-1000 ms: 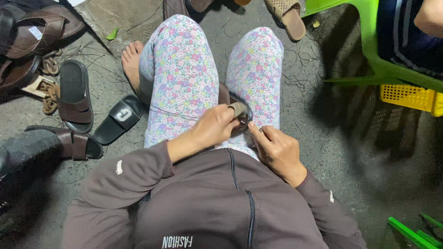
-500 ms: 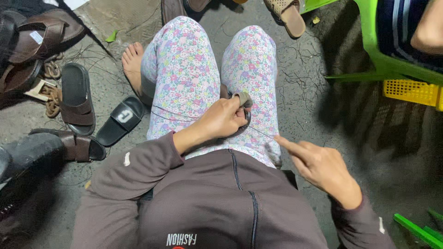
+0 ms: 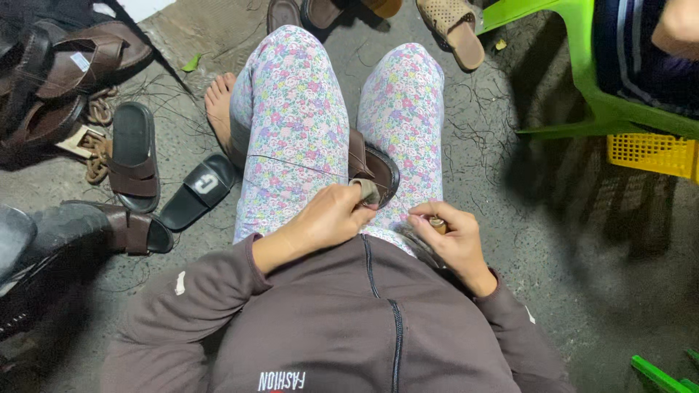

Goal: The person sits on the floor and sews a brown leather shoe using a needle and thread. They repeatedly push the needle through the shoe's sole and pull the thread tight to secure the stitching.

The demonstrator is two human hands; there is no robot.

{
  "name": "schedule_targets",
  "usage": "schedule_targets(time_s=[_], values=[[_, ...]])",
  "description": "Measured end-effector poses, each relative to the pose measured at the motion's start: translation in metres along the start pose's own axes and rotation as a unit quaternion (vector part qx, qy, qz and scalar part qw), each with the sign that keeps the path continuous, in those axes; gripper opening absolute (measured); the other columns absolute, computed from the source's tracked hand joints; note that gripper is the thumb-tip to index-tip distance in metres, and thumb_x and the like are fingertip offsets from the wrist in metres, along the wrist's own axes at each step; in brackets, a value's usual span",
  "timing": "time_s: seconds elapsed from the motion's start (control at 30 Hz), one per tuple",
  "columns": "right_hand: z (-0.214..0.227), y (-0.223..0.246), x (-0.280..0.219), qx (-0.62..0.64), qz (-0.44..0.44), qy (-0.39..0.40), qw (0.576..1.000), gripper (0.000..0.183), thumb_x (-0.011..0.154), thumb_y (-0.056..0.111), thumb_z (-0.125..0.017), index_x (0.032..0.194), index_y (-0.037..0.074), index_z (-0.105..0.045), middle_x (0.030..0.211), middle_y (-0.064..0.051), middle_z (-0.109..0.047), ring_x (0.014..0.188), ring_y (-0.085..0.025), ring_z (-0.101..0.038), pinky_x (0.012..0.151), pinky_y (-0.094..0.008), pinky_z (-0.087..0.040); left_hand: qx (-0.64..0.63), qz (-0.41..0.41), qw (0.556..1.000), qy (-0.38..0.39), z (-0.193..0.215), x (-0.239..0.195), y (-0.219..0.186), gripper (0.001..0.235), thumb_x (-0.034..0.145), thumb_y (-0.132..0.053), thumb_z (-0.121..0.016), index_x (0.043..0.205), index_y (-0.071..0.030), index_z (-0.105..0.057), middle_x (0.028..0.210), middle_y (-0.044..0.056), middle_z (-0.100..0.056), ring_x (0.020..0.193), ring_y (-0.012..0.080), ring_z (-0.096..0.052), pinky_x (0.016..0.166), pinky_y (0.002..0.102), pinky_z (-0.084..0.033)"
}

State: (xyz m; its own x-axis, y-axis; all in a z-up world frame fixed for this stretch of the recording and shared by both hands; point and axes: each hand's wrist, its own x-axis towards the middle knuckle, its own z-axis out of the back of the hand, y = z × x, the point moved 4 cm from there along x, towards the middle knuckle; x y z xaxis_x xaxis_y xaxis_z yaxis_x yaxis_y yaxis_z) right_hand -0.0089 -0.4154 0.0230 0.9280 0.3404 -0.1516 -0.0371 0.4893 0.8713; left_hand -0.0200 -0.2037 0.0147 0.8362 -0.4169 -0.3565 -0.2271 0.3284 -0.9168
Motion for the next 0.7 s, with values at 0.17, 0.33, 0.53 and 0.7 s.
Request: schedule_targets(time_s=[0.17,0.33,0.53,0.7], values=[[-0.019,0.012,0.001,0.031,0.064,0.064,0.995,0.009,0.075,0.010,-0.077,0.083,0.015,-0.077,0.065,-0.002,-0.070,0.057,-0.014,-0.062,0.056,-0.027,-0.051,-0.272,0.091,0.956,0.055,-0.027,0.015,0.021,0.026,0.091,-0.021,-0.063,0.094,0.005,-0.062,0.064,0.014,-0.066,0.056,0.0129,-0.064,0.050,0.019,-0.054],[-0.017,0.044,0.002,0.013,0.095,0.156,0.983,0.015,0.082,0.015,-0.071,0.096,0.008,-0.073,0.082,-0.015,-0.073,0.073,-0.034,-0.071,0.064,-0.042,-0.054,-0.309,0.124,0.942,0.039,-0.045,0.021,0.044,0.023,0.087,-0.017,-0.066,0.089,0.006,-0.063,0.060,0.017,-0.065,0.047,0.0123,-0.062,0.043,0.018,-0.054],[-0.008,0.036,0.006,-0.174,-0.015,0.182,0.968,0.022,0.096,0.022,-0.050,0.111,0.012,-0.063,0.093,-0.015,-0.070,0.083,-0.039,-0.068,0.068,-0.052,-0.053,-0.313,0.161,0.935,0.040,-0.042,0.016,0.051,0.018,0.087,-0.012,-0.059,0.088,0.006,-0.059,0.059,0.021,-0.066,0.045,0.0162,-0.065,0.042,0.022,-0.057],[-0.016,0.012,0.010,-0.158,-0.116,0.227,0.954,0.023,0.097,0.027,-0.048,0.111,0.017,-0.063,0.084,-0.017,-0.070,0.082,-0.039,-0.068,0.072,-0.050,-0.053,-0.296,0.139,0.945,0.018,-0.032,0.013,0.040,0.023,0.090,-0.021,-0.057,0.089,0.002,-0.056,0.059,0.021,-0.067,0.043,0.0181,-0.066,0.042,0.025,-0.057]])
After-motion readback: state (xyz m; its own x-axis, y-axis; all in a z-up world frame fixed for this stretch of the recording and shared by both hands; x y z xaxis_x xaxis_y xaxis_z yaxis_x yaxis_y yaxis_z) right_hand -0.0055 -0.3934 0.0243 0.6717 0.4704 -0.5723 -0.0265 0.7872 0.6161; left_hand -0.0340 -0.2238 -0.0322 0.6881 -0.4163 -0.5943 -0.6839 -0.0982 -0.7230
